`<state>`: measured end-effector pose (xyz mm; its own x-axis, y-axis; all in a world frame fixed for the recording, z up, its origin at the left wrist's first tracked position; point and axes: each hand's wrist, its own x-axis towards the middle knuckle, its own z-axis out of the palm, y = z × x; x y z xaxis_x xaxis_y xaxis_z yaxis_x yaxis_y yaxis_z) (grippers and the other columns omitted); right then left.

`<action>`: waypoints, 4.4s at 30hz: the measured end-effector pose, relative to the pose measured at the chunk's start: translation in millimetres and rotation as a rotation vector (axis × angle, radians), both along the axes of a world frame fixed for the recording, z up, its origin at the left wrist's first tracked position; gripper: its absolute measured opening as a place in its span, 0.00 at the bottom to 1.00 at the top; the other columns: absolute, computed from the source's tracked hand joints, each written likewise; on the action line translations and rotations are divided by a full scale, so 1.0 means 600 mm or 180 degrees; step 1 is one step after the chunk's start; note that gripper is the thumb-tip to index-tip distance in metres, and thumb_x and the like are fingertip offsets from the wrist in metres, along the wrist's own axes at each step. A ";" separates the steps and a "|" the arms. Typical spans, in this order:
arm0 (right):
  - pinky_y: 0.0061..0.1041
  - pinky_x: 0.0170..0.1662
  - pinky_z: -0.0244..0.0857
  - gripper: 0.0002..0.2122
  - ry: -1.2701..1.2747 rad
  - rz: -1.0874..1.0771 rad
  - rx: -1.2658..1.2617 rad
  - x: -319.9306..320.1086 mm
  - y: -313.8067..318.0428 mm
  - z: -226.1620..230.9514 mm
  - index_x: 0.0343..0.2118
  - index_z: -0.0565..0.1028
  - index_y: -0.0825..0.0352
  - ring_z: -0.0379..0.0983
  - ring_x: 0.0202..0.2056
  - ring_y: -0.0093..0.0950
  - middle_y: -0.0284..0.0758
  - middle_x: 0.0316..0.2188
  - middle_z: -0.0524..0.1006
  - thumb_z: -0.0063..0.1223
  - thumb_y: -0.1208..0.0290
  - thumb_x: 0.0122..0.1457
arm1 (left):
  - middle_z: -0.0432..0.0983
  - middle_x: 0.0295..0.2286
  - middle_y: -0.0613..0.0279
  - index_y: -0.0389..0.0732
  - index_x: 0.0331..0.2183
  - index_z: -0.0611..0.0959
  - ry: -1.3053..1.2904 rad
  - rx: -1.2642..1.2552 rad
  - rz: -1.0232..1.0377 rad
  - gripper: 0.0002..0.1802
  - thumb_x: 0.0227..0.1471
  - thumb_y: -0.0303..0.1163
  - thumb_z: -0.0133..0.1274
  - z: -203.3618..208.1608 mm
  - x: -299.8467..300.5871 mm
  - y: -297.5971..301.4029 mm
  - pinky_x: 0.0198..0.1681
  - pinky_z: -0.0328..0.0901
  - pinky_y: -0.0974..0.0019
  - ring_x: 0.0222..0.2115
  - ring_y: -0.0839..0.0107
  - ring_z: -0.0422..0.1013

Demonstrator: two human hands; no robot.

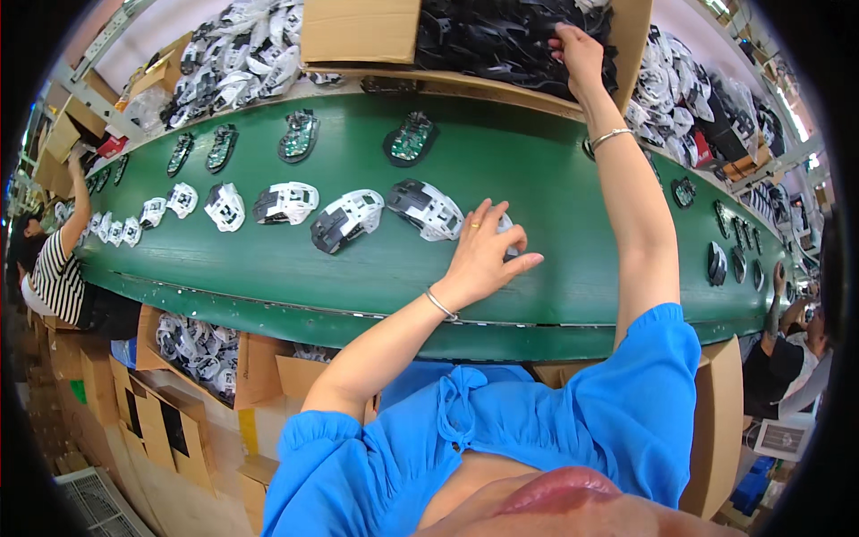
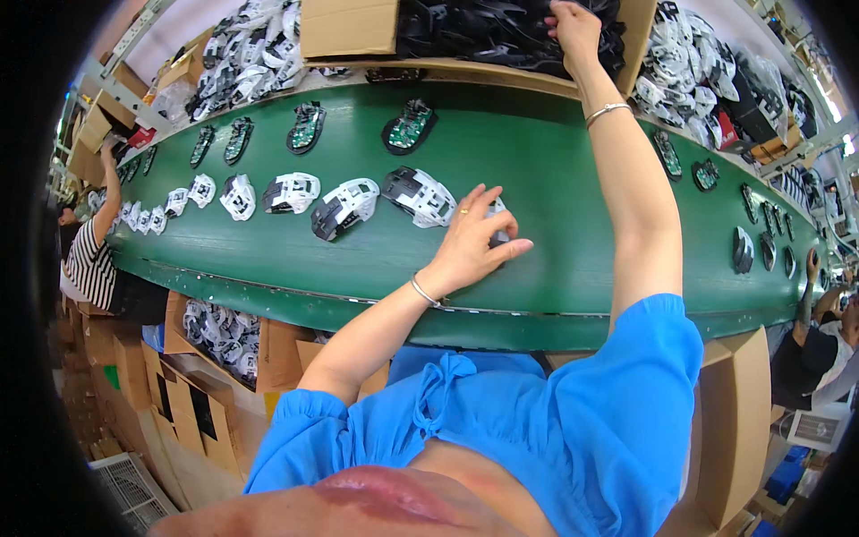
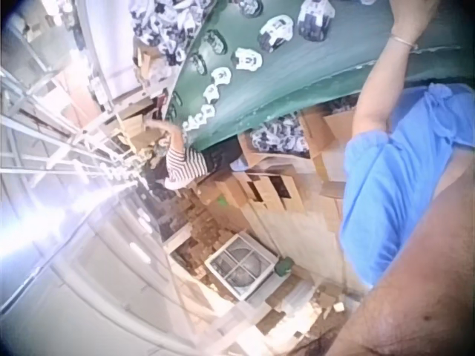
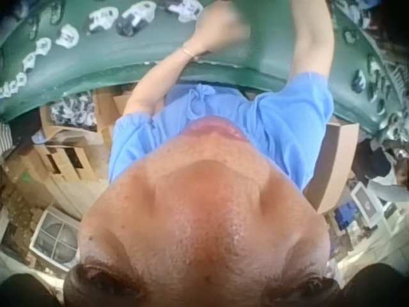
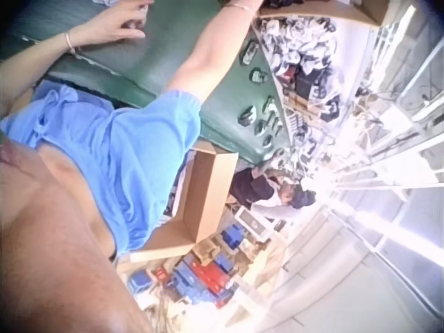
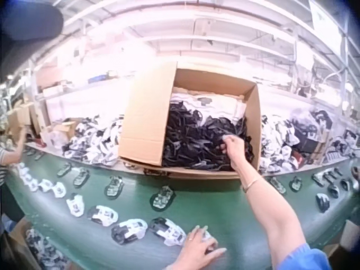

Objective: The person assembles computer mouse covers by repeatedly taking mouse shells and side pieces, attaching the side pieces onto the mouse shells by hand, and placing the assembled components onto the conveyor belt.

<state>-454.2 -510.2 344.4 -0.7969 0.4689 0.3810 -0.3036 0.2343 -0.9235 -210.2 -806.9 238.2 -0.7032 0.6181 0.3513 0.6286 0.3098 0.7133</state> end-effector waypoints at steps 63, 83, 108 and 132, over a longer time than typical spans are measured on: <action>0.15 0.24 0.65 0.14 -0.1459 0.1678 0.0122 0.391 -0.290 0.019 0.43 0.71 0.69 0.71 0.21 0.16 0.31 0.26 0.76 0.59 0.75 0.55 | 0.69 0.42 0.59 0.31 0.55 0.58 -0.3203 0.2330 -0.0149 0.43 0.43 0.28 0.65 0.049 -0.035 -0.071 0.42 0.67 0.71 0.41 0.75 0.69; 0.13 0.17 0.57 0.11 -0.1114 0.1041 0.0493 0.431 -0.322 -0.032 0.19 0.73 0.68 0.66 0.16 0.11 0.26 0.14 0.73 0.63 0.73 0.54 | 0.74 0.43 0.64 0.40 0.55 0.69 -0.3684 0.2959 -0.0369 0.34 0.64 0.57 0.28 0.054 -0.039 -0.076 0.47 0.65 0.69 0.43 0.75 0.70; 0.24 0.38 0.67 0.16 -0.1615 0.0129 -0.0616 0.419 -0.362 0.036 0.37 0.75 0.69 0.71 0.35 0.21 0.36 0.32 0.75 0.66 0.73 0.44 | 0.68 0.46 0.57 0.34 0.56 0.64 -0.2778 0.2428 -0.0775 0.41 0.40 0.21 0.64 0.031 -0.056 -0.100 0.48 0.68 0.67 0.46 0.70 0.68; 0.24 0.51 0.68 0.27 -0.1573 0.1933 0.0107 0.501 -0.231 -0.039 0.48 0.75 0.74 0.76 0.44 0.27 0.40 0.42 0.79 0.70 0.75 0.41 | 0.69 0.47 0.55 0.32 0.55 0.66 -0.1527 0.0919 -0.0775 0.38 0.43 0.27 0.65 0.052 0.006 -0.092 0.53 0.63 0.65 0.49 0.69 0.68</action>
<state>-153.8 -648.6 321.0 -0.9910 -0.1089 -0.0784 0.0568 0.1890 -0.9803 -206.5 -862.4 269.4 -0.6751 0.7079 0.2077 0.2450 -0.0505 0.9682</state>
